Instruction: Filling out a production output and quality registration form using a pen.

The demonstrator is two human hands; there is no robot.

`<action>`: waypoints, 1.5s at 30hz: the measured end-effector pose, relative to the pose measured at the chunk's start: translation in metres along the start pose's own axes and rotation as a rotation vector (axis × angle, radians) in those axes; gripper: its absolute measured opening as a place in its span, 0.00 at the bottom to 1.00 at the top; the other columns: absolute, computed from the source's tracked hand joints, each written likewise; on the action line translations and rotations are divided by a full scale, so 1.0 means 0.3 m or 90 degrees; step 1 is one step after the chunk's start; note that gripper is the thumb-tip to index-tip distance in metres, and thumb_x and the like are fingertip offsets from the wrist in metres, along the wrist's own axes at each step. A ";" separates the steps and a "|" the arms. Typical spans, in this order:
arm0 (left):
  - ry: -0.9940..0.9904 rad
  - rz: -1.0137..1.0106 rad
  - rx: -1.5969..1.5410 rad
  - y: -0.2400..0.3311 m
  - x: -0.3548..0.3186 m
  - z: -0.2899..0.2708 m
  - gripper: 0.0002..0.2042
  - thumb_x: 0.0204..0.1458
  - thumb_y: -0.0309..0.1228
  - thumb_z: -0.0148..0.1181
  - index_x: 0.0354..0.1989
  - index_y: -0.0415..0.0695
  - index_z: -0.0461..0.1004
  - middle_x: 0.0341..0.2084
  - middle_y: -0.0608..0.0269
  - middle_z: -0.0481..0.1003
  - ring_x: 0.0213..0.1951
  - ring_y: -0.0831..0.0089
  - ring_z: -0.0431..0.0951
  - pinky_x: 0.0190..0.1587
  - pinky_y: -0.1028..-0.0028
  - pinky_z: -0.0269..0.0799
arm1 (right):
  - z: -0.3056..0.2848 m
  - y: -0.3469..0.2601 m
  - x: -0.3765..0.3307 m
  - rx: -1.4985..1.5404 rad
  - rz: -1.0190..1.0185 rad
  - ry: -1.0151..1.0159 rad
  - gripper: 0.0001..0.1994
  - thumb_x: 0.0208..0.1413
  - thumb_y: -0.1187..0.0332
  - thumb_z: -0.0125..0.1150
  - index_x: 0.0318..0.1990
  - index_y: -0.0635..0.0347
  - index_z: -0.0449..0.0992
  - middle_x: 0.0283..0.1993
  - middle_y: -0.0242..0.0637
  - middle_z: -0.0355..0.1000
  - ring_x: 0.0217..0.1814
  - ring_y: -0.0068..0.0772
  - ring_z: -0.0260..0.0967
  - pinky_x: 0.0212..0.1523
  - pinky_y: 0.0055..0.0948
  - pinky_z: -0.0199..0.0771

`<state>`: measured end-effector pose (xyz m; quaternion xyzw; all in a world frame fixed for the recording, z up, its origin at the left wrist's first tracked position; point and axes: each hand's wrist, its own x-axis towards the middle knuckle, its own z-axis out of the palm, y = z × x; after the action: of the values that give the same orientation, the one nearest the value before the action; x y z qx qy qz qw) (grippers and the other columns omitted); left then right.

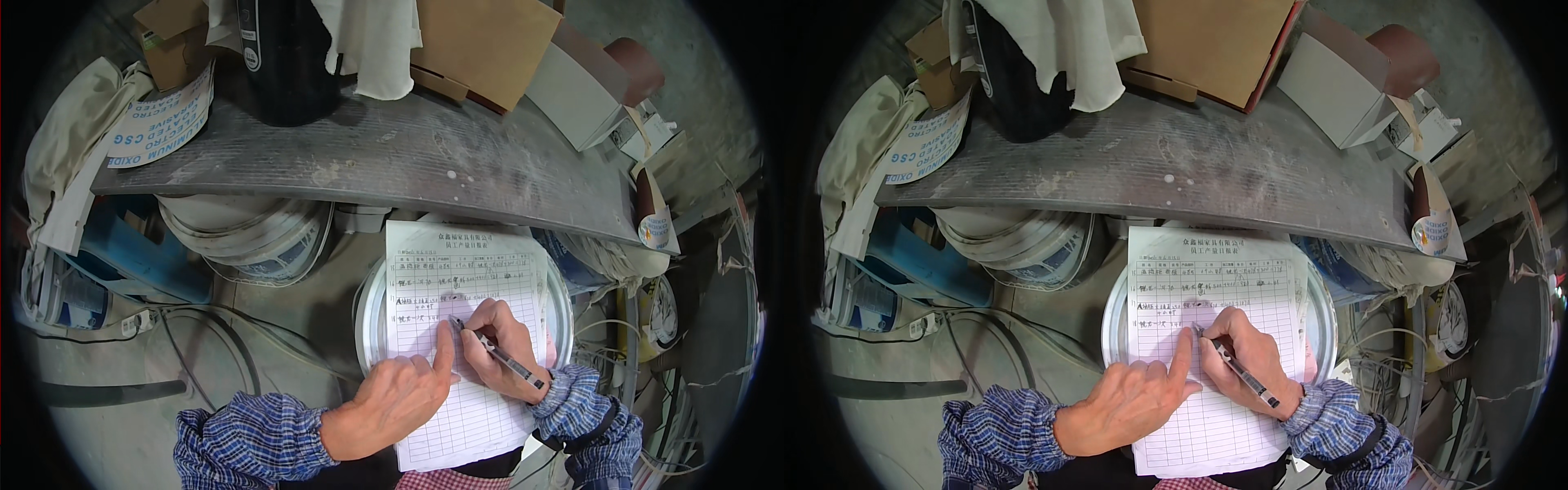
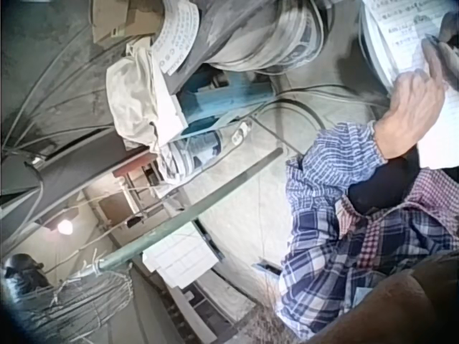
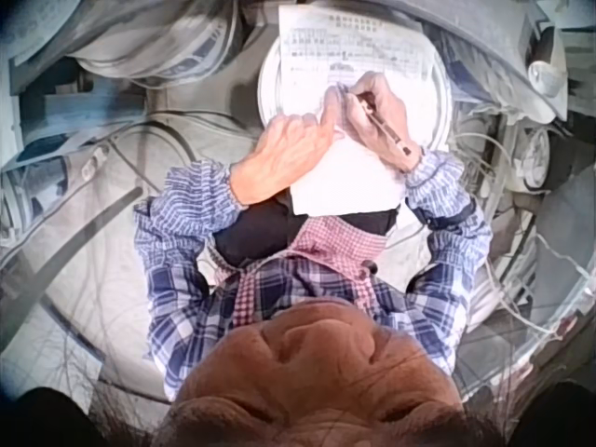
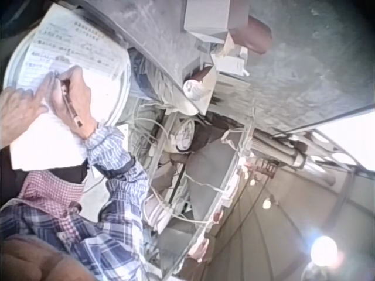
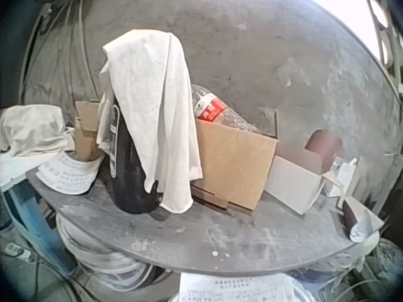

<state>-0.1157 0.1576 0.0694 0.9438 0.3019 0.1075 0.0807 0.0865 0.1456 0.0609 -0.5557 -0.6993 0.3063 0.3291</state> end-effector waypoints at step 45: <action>-0.011 -0.003 -0.021 0.000 0.004 0.004 0.32 0.61 0.43 0.56 0.59 0.22 0.63 0.06 0.69 0.65 0.08 0.81 0.65 0.09 0.75 0.58 | -0.003 0.000 -0.005 -0.021 0.002 -0.015 0.10 0.56 0.72 0.61 0.39 0.61 0.65 0.24 0.36 0.69 0.20 0.28 0.69 0.23 0.27 0.69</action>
<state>-0.1145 0.1581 0.0683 0.9426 0.3013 0.1046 0.0992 0.0875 0.1441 0.0614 -0.5584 -0.7074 0.3019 0.3109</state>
